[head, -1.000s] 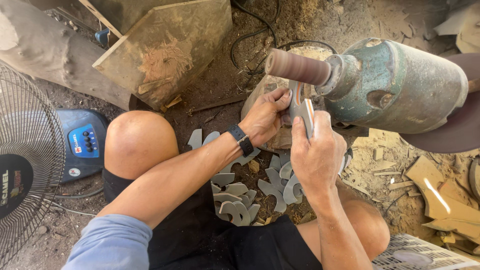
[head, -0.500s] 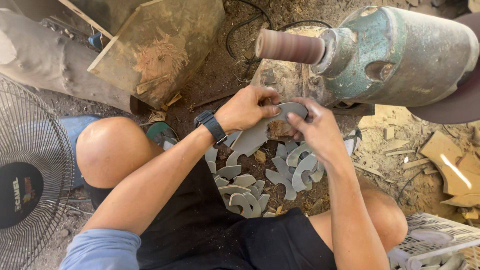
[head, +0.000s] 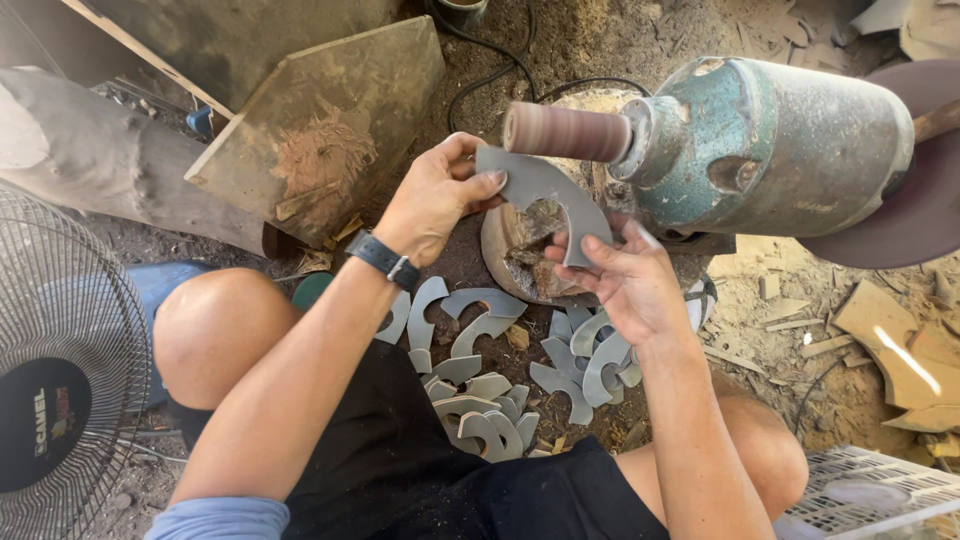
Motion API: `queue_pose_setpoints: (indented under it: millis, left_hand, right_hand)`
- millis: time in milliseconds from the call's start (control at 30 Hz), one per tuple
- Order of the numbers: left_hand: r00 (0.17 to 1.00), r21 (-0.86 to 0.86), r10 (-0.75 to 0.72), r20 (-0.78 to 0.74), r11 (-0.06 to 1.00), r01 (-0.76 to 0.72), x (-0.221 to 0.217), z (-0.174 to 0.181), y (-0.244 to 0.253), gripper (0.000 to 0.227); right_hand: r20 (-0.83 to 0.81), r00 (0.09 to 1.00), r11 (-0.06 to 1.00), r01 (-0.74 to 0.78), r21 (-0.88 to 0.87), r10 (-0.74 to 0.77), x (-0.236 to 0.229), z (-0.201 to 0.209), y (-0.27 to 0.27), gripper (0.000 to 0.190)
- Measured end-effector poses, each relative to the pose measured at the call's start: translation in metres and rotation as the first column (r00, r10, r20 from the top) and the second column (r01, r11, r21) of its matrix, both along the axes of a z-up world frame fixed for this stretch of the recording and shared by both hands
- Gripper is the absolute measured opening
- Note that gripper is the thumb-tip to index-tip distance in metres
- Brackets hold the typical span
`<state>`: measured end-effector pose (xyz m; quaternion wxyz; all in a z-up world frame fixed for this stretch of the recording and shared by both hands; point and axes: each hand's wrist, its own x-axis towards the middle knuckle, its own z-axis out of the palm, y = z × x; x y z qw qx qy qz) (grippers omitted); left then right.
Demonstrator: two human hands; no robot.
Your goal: The person sits on the ground and uses a bench grinder to sand the edges of small, curved wooden pieces. They handle each piece one at a time, pressing it against the rotating grinding wheel, then placing it on a pile on the floor.
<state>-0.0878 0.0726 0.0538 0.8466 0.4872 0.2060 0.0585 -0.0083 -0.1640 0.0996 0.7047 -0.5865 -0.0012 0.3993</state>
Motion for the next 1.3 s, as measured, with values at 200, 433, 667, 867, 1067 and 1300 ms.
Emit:
queue_pose_setpoints:
  millis: [200,433,667,867,1067,1300]
  left_hand:
    - [0.983,-0.165,0.06,0.176,0.986,-0.031,0.029,-0.028,-0.026,0.022]
    - [0.983,-0.302,0.051,0.174,0.953,0.004,0.057,-0.045,-0.054,0.016]
    - [0.971,-0.356,0.148,0.186,0.932,-0.073,0.074,-0.054,-0.06,0.012]
    - [0.961,-0.377,0.206,0.186,0.918,-0.124,0.081,-0.047,-0.061,0.01]
    - [0.966,-0.356,0.189,0.174,0.927,-0.118,0.084,-0.045,-0.059,0.008]
    - [0.971,-0.344,0.186,0.152,0.931,-0.124,0.085,-0.044,-0.058,0.01]
  right_hand:
    - [-0.05,0.988,0.987,-0.143,0.067,0.147,-0.011,-0.006,0.015,0.02]
    - [0.082,0.997,1.0,-0.006,-0.002,0.006,-0.014,-0.024,0.045,0.012]
    - [0.219,0.973,0.983,0.102,-0.154,-0.066,-0.005,-0.027,0.06,0.02]
    - [0.239,0.967,0.983,0.127,-0.136,-0.092,0.001,-0.023,0.068,0.018]
    - [0.216,0.974,0.978,0.106,-0.177,-0.067,0.002,-0.011,0.071,0.019]
    - [0.224,0.972,0.981,0.111,-0.157,-0.074,-0.001,-0.003,0.072,0.017]
